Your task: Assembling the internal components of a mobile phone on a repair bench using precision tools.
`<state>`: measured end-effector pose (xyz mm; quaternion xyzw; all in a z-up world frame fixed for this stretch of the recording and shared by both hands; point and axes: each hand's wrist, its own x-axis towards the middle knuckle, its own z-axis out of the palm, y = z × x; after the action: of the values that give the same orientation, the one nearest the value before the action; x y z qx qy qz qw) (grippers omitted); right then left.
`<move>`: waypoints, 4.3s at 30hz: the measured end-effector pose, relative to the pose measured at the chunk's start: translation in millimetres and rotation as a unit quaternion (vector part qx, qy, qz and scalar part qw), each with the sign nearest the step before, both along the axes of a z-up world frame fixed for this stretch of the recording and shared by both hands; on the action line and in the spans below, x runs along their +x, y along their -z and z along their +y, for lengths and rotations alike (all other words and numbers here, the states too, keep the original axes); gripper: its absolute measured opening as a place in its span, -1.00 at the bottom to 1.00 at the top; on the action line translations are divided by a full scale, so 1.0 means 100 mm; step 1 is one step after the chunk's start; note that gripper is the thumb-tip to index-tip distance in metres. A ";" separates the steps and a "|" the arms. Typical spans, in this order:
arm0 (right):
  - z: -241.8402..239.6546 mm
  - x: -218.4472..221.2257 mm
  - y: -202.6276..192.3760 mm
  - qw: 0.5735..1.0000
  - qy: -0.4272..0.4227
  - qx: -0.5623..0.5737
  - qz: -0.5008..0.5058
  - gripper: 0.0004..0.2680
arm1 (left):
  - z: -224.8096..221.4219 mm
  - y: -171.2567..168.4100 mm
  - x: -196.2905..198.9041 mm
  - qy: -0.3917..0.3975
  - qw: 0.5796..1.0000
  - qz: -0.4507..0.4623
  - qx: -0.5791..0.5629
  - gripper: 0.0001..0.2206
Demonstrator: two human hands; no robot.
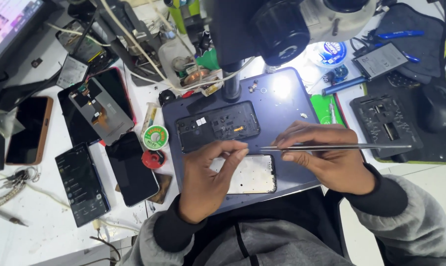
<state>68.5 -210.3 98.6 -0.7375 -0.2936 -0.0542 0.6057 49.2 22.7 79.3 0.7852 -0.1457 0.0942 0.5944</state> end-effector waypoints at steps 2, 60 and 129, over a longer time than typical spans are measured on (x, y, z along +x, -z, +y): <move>0.01 -0.01 0.02 1.000 0.002 -0.004 -0.008 -0.88 | -0.02 -0.06 0.01 0.028 1.000 0.010 -0.006 -0.83; 0.08 -0.16 0.65 0.973 0.146 0.112 0.140 -0.88 | 0.22 0.23 0.09 0.167 0.924 -0.153 0.307 -0.45; 0.09 -0.41 0.55 0.966 0.224 -0.099 0.079 -0.87 | 0.02 0.47 -0.13 -0.014 0.876 -0.151 0.457 -0.29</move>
<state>28.0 -200.8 43.9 -0.8428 -0.0756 -0.1005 0.5232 35.9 24.5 32.4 0.9477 -0.2496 0.1426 0.1387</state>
